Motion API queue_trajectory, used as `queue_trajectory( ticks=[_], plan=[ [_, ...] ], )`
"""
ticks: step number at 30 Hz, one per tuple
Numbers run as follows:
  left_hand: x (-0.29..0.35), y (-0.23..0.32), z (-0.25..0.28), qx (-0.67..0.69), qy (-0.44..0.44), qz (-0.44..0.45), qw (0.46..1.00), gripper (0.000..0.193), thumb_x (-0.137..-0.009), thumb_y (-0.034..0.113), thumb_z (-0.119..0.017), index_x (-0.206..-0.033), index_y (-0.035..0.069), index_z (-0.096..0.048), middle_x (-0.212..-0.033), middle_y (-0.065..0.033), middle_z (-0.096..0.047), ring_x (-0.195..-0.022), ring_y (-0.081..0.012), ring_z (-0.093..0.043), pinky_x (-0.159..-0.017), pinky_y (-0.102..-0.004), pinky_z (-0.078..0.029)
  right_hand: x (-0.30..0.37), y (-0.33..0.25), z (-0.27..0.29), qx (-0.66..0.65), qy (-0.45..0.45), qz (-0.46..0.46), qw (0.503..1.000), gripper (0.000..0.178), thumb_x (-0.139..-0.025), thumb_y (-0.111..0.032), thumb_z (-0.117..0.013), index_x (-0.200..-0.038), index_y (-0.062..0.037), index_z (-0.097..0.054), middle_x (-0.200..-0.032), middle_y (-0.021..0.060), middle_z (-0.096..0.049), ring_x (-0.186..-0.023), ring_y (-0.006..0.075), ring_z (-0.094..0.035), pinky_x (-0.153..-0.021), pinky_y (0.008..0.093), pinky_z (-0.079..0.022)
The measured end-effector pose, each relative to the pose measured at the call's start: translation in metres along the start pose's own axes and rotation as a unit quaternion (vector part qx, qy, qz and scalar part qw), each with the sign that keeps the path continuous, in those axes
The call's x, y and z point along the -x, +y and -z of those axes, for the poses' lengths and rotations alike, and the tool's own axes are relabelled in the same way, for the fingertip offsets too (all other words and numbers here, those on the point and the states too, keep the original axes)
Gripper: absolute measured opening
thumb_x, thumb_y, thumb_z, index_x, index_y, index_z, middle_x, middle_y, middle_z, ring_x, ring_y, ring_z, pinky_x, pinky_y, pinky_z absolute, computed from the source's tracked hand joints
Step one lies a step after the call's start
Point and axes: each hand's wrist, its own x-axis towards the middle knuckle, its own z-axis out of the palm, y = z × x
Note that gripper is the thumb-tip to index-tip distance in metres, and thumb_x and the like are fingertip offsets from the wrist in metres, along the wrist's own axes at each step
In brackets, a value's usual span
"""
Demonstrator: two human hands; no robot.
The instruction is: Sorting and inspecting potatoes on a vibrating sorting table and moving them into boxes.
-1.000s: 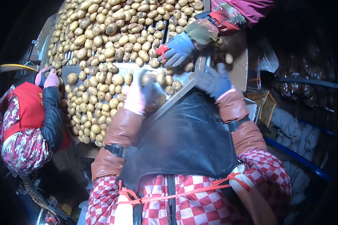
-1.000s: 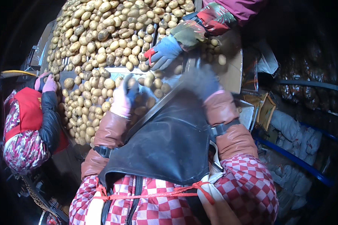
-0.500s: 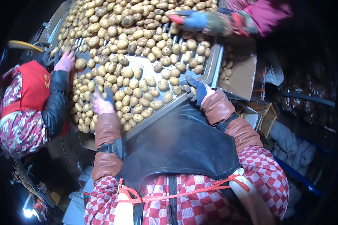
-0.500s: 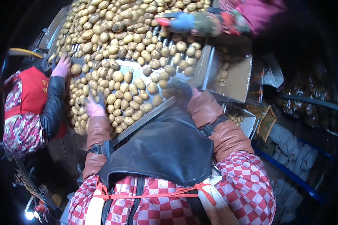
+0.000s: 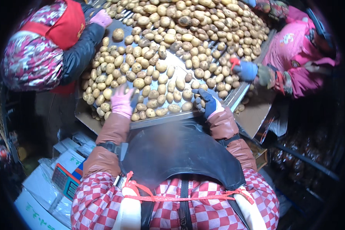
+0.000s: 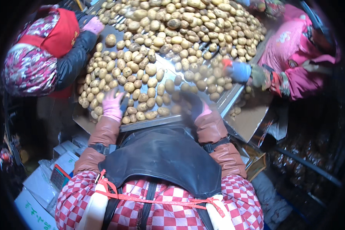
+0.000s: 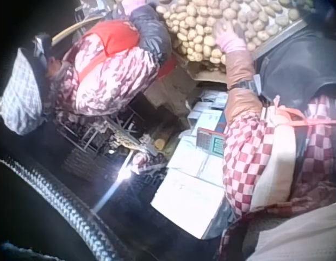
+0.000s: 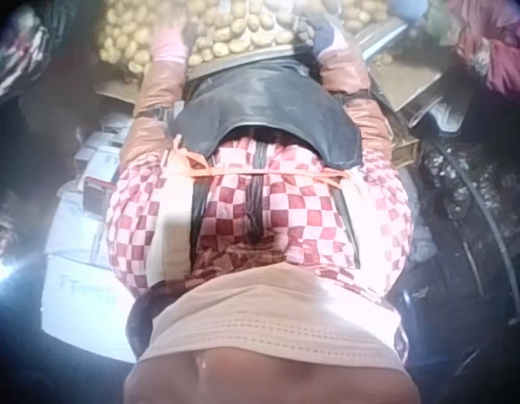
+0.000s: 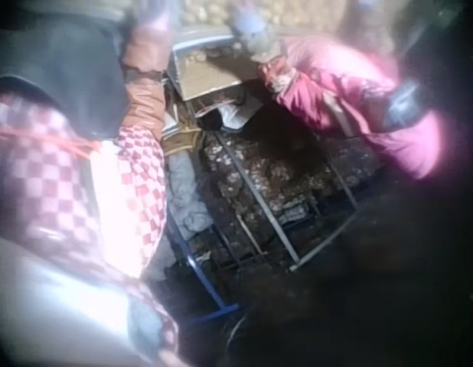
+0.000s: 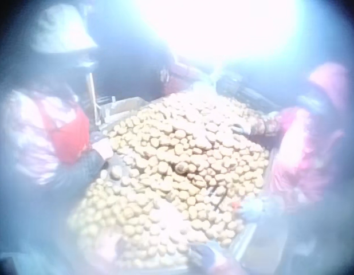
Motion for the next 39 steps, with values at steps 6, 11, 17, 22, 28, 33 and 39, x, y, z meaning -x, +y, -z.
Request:
queue_trajectory(
  ticks=[6,11,17,22,28,33,39],
  plan=[
    [0.044,-0.051,-0.011,-0.085,-0.015,0.255,0.963,0.032,-0.086,0.035,-0.068,-0.117,0.027,-0.071,-0.143,-0.0063,-0.055,-0.137,-0.0294,-0.045,-0.113,-0.0533,-0.033,-0.007,0.011,0.001,-0.015,0.019,0.000,1.000,0.035,-0.105,-0.034,-0.054,-0.123,-0.0072,-0.067,-0.075,-0.0049,-0.059,-0.061,0.0044,-0.050,-0.049,0.0170,-0.037],
    [-0.036,-0.016,-0.009,-0.037,0.053,0.173,0.983,0.033,-0.087,0.035,-0.068,-0.118,0.023,-0.070,-0.142,-0.0075,-0.056,-0.138,-0.0278,-0.044,-0.114,-0.0549,-0.028,-0.011,0.005,-0.002,-0.060,0.013,-0.047,0.997,0.036,-0.104,-0.035,-0.054,-0.123,-0.0064,-0.066,-0.078,-0.0039,-0.058,-0.061,0.0050,-0.048,-0.050,0.0182,-0.035],
    [-0.165,-0.002,0.004,-0.032,-0.114,0.321,0.940,0.065,-0.090,0.063,-0.060,-0.149,0.039,-0.045,-0.158,-0.0093,-0.040,-0.151,-0.0268,-0.029,-0.117,-0.0599,-0.025,-0.029,0.023,0.013,0.002,-0.072,-0.037,0.997,0.040,-0.101,-0.038,-0.057,-0.125,-0.0065,-0.064,-0.079,-0.0024,-0.056,-0.062,0.0065,-0.047,-0.052,0.0204,-0.035],
    [-0.082,0.031,-0.019,-0.035,-0.109,0.066,0.991,0.068,-0.088,0.052,-0.068,-0.148,0.028,-0.049,-0.160,-0.0102,-0.035,-0.147,-0.0343,-0.033,-0.117,-0.0651,-0.025,-0.029,0.011,0.006,-0.051,-0.056,-0.113,0.991,0.037,-0.101,-0.035,-0.059,-0.124,-0.0065,-0.063,-0.081,-0.0016,-0.058,-0.063,0.0069,-0.048,-0.053,0.0210,-0.036],
    [-0.001,0.020,0.004,-0.019,-0.054,0.123,0.991,0.061,-0.084,0.044,-0.073,-0.139,0.024,-0.058,-0.148,-0.0076,-0.051,-0.141,-0.0300,-0.042,-0.115,-0.0609,-0.027,-0.027,0.007,0.001,0.069,-0.087,-0.037,0.993,0.035,-0.100,-0.030,-0.061,-0.125,-0.0057,-0.063,-0.081,-0.0018,-0.059,-0.063,0.0068,-0.049,-0.053,0.0210,-0.037],
    [-0.014,0.056,-0.019,-0.011,-0.043,0.214,0.976,0.051,-0.085,0.046,-0.070,-0.132,0.026,-0.063,-0.147,-0.0098,-0.051,-0.139,-0.0336,-0.043,-0.113,-0.0612,-0.029,-0.037,0.018,0.004,0.169,-0.124,0.030,0.977,0.037,-0.100,-0.024,-0.059,-0.130,-0.0030,-0.062,-0.084,-0.0001,-0.061,-0.067,0.0077,-0.052,-0.056,0.0218,-0.042],
    [-0.005,0.023,0.021,0.017,-0.104,-0.072,0.992,0.056,-0.085,0.040,-0.069,-0.139,0.030,-0.056,-0.149,-0.0102,-0.048,-0.138,-0.0319,-0.045,-0.111,-0.0639,-0.031,-0.057,0.002,-0.001,0.265,-0.169,0.137,0.940,0.039,-0.097,-0.020,-0.061,-0.130,0.0003,-0.061,-0.098,0.0049,-0.068,-0.082,0.0115,-0.060,-0.067,0.0240,-0.048]
  ],
)
